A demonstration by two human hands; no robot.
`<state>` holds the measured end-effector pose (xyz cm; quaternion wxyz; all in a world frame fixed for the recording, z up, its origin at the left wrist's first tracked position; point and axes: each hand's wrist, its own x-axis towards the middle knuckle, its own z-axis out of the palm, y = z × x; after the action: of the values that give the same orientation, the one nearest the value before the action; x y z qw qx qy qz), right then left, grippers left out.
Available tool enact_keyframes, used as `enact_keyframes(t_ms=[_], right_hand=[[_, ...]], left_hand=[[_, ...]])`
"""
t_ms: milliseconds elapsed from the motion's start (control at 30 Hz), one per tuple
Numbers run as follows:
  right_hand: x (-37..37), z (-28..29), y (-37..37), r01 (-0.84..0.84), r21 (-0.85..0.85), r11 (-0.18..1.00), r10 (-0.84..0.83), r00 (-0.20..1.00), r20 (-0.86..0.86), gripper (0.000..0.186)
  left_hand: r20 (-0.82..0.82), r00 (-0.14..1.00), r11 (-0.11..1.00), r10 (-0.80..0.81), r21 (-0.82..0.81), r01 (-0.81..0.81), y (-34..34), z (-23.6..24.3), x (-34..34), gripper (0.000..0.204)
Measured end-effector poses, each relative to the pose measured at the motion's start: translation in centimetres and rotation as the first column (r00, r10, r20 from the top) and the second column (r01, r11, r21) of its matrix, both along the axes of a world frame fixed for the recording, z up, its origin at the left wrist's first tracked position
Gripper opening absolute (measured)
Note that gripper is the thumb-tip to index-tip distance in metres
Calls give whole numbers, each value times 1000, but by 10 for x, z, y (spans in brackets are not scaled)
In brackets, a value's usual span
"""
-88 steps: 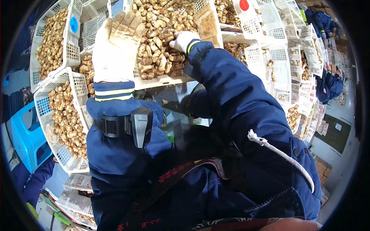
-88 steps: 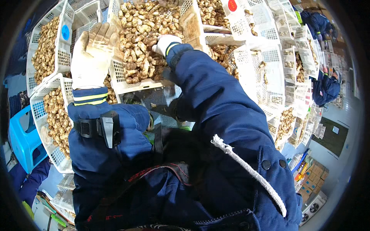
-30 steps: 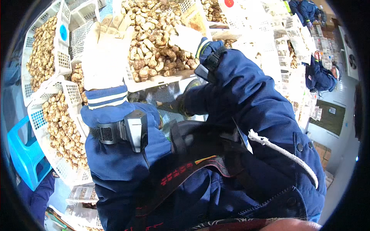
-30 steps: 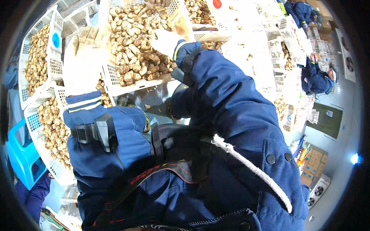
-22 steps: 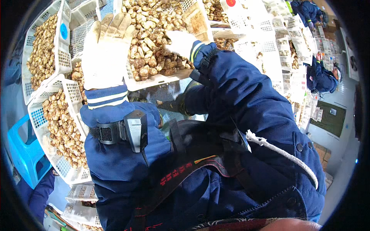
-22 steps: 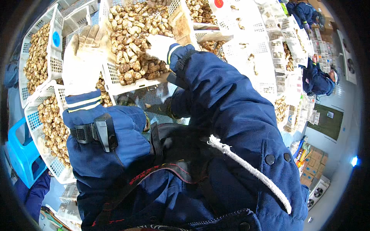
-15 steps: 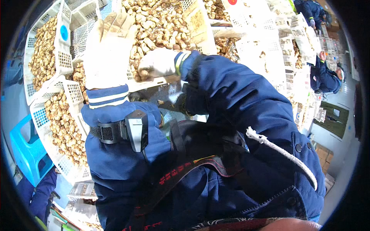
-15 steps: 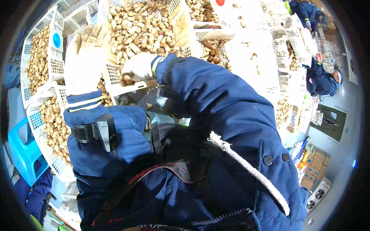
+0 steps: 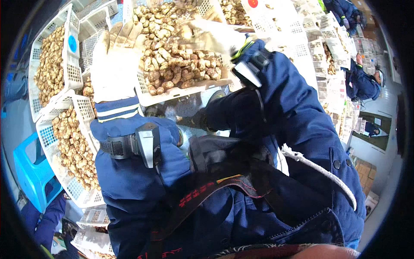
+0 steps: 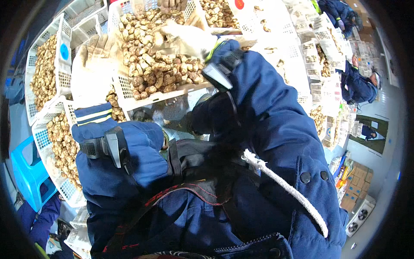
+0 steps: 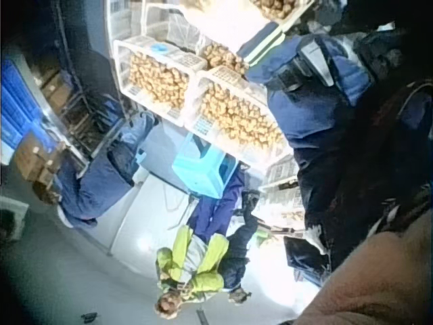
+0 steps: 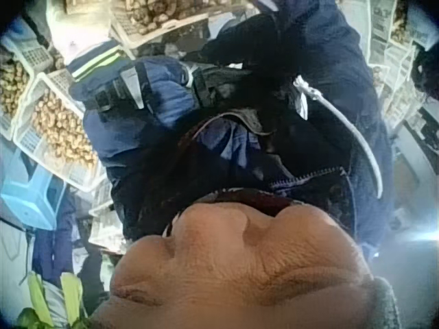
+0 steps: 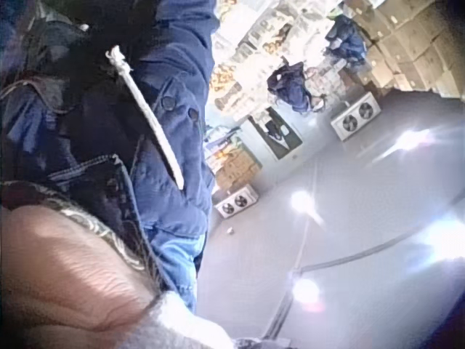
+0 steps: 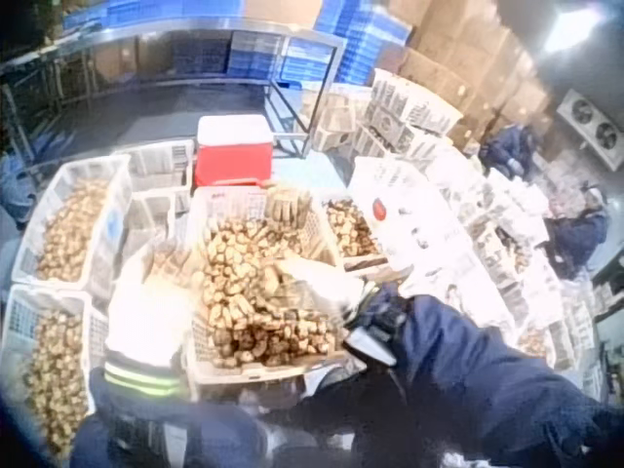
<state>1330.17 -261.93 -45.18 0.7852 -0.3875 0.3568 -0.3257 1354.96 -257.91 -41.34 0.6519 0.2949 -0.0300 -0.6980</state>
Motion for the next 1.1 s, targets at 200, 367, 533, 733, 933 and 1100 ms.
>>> enact_keyframes(t_ms=[200,367,533,733,933,1100], right_hand=[[-113,-1,23,-28,-679,733,-136,973,-186,35],[-188,31,109,-253,-219,942,-145,283,-948,33],[-232,-3,160,-739,-126,662,-526,-338,-780,52],[-128,-9,17,-429,-430,794,-178,512,-840,45],[95,-37,2,-904,-60,423,36,83,-996,52],[133,-117,9,-844,-73,531,-53,52,-997,51]], left_hand=[[-45,999,1000,24,-9,-25,5,5,-5,37],[-44,998,999,32,31,-31,2,-7,4,34],[-76,997,1000,24,2,-24,2,-8,2,33],[-34,995,993,92,72,-89,-2,-4,-5,33],[-48,996,998,69,-8,-69,-2,-9,-3,34],[53,997,998,54,-42,-52,4,-8,3,37]])
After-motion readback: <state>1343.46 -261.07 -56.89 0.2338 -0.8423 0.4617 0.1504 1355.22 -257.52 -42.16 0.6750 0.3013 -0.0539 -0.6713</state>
